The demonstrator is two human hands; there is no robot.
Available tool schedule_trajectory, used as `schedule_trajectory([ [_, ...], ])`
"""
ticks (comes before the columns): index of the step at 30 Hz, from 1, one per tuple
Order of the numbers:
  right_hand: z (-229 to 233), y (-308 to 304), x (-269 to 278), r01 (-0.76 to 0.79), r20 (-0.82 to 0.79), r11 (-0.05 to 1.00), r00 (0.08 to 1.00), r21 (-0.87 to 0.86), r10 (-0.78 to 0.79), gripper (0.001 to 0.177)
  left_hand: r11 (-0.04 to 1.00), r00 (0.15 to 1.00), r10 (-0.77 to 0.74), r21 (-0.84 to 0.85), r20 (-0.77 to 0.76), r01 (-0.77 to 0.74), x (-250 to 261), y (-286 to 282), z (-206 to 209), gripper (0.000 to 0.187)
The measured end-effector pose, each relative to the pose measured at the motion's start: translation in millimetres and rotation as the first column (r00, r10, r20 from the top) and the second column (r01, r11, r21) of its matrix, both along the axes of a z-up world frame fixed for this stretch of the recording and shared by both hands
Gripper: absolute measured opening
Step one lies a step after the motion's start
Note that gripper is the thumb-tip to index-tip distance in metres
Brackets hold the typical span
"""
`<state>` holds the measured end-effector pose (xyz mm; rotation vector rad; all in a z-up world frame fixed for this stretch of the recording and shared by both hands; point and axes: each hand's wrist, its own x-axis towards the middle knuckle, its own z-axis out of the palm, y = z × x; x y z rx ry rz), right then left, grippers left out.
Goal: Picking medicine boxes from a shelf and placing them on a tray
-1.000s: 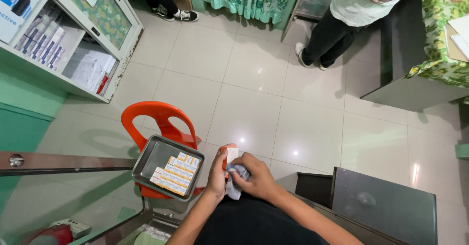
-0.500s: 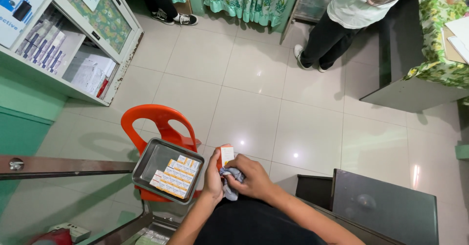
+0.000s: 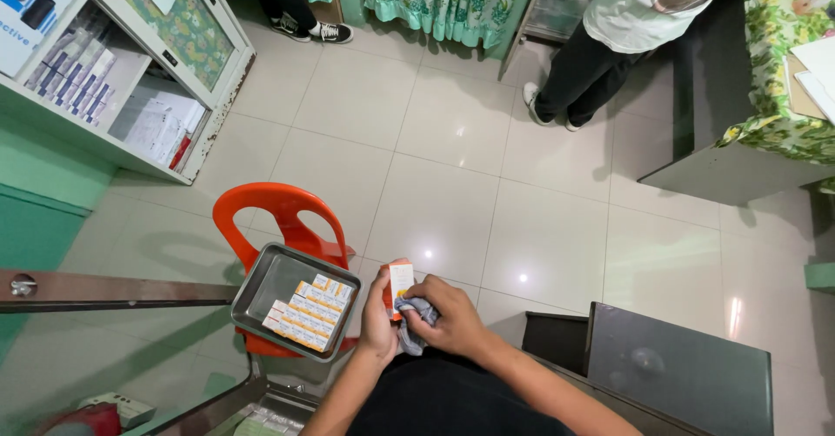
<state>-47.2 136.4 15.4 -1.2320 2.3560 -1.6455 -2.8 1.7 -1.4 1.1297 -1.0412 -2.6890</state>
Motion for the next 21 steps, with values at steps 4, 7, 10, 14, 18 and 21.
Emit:
schedule_trajectory([
  [4,-3,-1,-6,0.096,0.025,0.995,0.995,-0.029,-0.095,0.017,0.997,0.999,-0.042,0.067,-0.027,0.043,6,9,-2,0.046],
  [7,-2,-1,-11,0.19,0.087,0.98,0.979,-0.051,-0.185,0.016,0.993,0.994,-0.071,0.086,-0.079,0.077,6,10,-3,0.044],
  [10,-8,4,-1,0.171,0.098,0.985,0.981,-0.021,-0.168,0.016,0.997,0.996,-0.035,0.065,-0.08,0.041,7,7,-14,0.043],
  [14,2,6,15,-0.038,-0.043,0.999,0.998,0.037,0.04,0.019,0.997,0.987,0.07,-0.009,-0.145,-0.073,7,4,-21,0.034],
  [18,6,4,10,-0.04,-0.11,0.999,0.993,-0.011,0.039,0.017,0.998,0.995,0.056,0.026,-0.084,-0.054,5,12,-18,0.041],
  [21,2,2,8,0.044,-0.075,0.997,0.996,-0.06,-0.049,0.015,0.999,0.998,-0.03,-0.036,-0.054,0.028,7,13,-13,0.048],
])
